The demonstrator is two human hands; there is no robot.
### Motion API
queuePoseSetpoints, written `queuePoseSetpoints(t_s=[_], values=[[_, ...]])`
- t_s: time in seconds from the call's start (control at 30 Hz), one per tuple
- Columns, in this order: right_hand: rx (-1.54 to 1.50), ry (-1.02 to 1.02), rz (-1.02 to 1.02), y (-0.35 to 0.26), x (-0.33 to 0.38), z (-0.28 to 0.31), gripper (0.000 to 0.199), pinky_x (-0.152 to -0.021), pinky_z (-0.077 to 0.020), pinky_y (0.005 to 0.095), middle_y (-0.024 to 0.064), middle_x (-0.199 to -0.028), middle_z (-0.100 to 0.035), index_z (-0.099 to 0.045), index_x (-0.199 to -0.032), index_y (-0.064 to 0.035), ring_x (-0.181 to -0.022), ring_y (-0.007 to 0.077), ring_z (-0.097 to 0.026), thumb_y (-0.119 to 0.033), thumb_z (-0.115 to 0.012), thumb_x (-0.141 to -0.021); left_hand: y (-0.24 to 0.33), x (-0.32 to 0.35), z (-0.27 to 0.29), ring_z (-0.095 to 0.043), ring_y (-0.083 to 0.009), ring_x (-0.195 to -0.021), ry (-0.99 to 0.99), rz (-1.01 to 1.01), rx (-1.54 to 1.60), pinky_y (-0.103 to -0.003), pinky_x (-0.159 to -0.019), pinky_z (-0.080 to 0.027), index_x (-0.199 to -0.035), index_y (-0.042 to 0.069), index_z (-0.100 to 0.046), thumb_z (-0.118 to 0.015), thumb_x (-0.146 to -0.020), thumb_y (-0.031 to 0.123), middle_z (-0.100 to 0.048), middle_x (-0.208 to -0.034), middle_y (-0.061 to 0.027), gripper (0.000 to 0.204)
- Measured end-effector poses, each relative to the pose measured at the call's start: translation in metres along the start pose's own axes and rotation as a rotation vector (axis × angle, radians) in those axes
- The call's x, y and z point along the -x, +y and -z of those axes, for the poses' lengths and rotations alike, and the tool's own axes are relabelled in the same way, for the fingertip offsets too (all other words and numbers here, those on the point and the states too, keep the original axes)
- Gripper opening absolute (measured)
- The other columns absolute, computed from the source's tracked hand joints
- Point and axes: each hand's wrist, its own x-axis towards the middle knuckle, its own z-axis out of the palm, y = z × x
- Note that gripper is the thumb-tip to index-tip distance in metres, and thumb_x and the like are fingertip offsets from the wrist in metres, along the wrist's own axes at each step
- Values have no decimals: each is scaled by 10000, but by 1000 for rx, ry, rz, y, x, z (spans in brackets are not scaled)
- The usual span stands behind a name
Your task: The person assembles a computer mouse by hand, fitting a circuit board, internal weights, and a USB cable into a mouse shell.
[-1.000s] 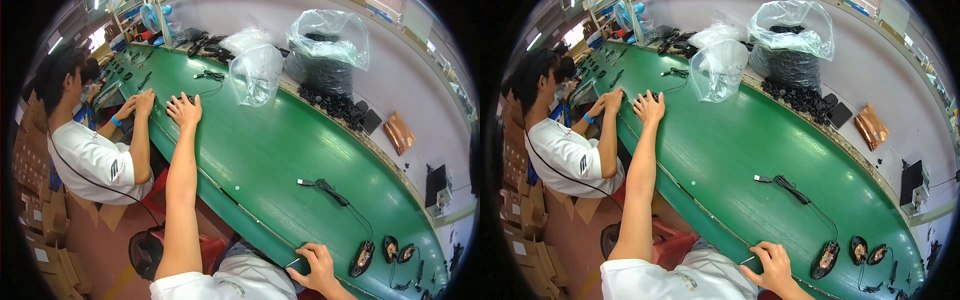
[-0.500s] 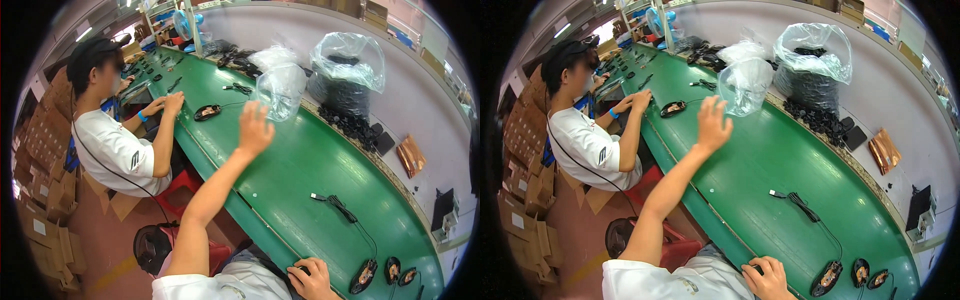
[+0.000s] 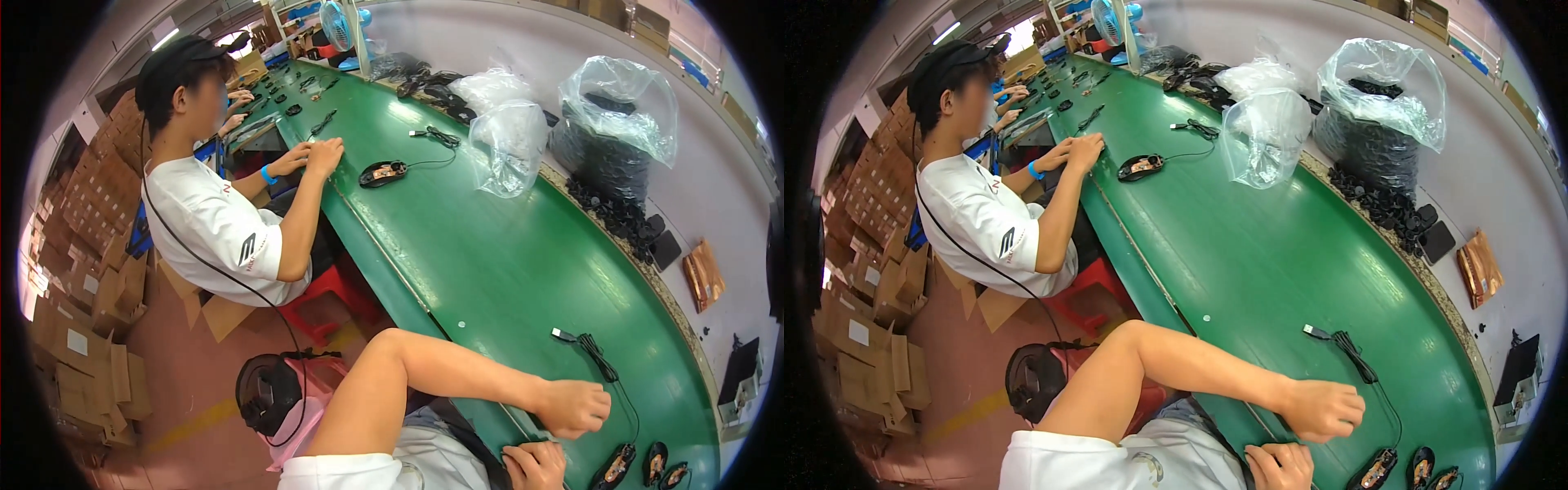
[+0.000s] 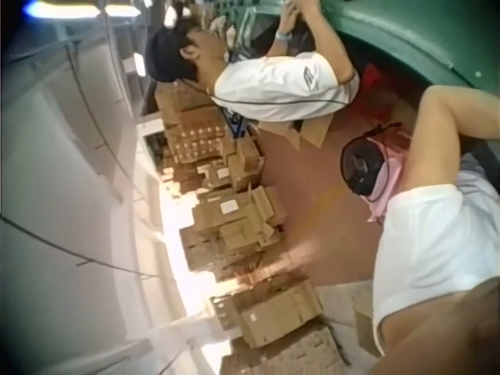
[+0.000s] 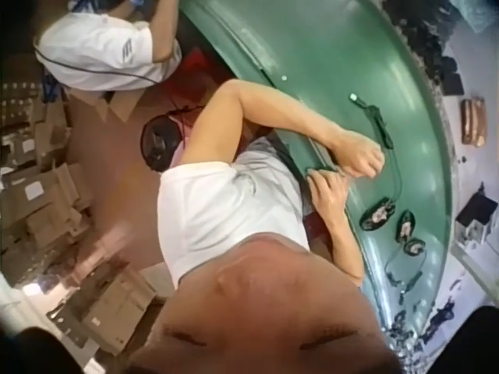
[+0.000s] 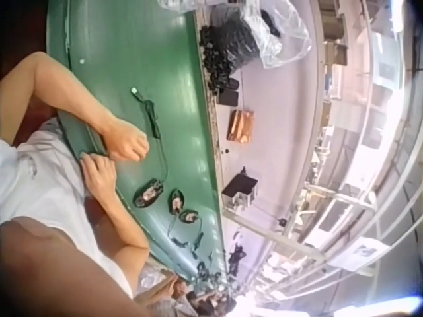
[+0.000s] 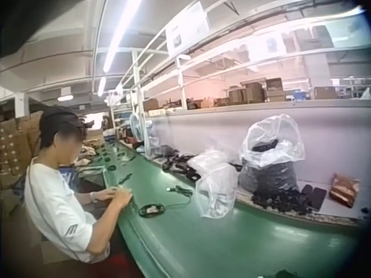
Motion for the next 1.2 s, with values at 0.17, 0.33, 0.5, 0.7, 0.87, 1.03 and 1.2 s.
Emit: queuePoseSetpoints(t_s=[0.17, 0.33, 0.5, 0.7, 0.87, 1.03, 1.2], values=[[1, -2, -35, 0, -3, 2, 216, -771, -509, 355, 79, -1041, -645, -724, -1045, -79, -843, 280, -623, -43, -727, -831, -9, 6, 14, -542, -269, -765, -8, 89, -20, -367, -689, -442, -778, 94, -563, -629, -724, 105, -571, -810, -69, 85], [-26, -6, -97, -6, -7, 5, 249, -797, -519, 354, 91, -1061, -648, -714, -1064, -65, -860, 286, -631, -16, -712, -820, -4, 9, 10, -549, -269, -676, 33, 139, 0, -364, -627, -448, -747, 105, -584, -624, -735, 93, -578, -727, -47, 44], [-92, 10, -150, -11, -19, 10, 264, -833, -519, 363, 102, -1078, -650, -705, -1074, -52, -892, 297, -632, -8, -705, -814, 0, 12, 4, -545, -274, -615, 19, 148, 66, -377, -565, -452, -727, 109, -582, -625, -735, 90, -573, -688, -45, 47], [-141, 25, -198, -11, -20, 10, 274, -863, -515, 380, 111, -1092, -652, -696, -1081, -43, -935, 314, -628, 6, -692, -812, -4, 13, 6, -555, -282, -602, 24, 185, 104, -387, -543, -468, -725, 110, -585, -624, -738, 89, -586, -682, -50, 46], [-80, -22, -192, -8, -14, 12, 280, -880, -513, 389, 115, -1098, -656, -690, -1082, -39, -956, 321, -628, 22, -672, -810, -3, 11, 4, -561, -284, -606, 23, 194, 107, -385, -548, -477, -724, 111, -591, -624, -742, 91, -594, -676, -48, 42], [-88, -39, -164, -2, -13, 14, 285, -889, -514, 391, 115, -1095, -660, -689, -1076, -37, -955, 323, -632, 39, -653, -803, -2, 13, 1, -563, -283, -608, 11, 206, 117, -386, -546, -478, -716, 114, -594, -624, -741, 93, -594, -663, -46, 45], [-110, -37, -171, -3, -15, 15, 292, -893, -515, 389, 116, -1086, -663, -689, -1073, -33, -949, 323, -637, 51, -641, -798, 0, 12, 3, -516, -262, -585, 25, 187, 132, -365, -536, -454, -718, 105, -572, -621, -736, 62, -552, -653, -42, 67]])
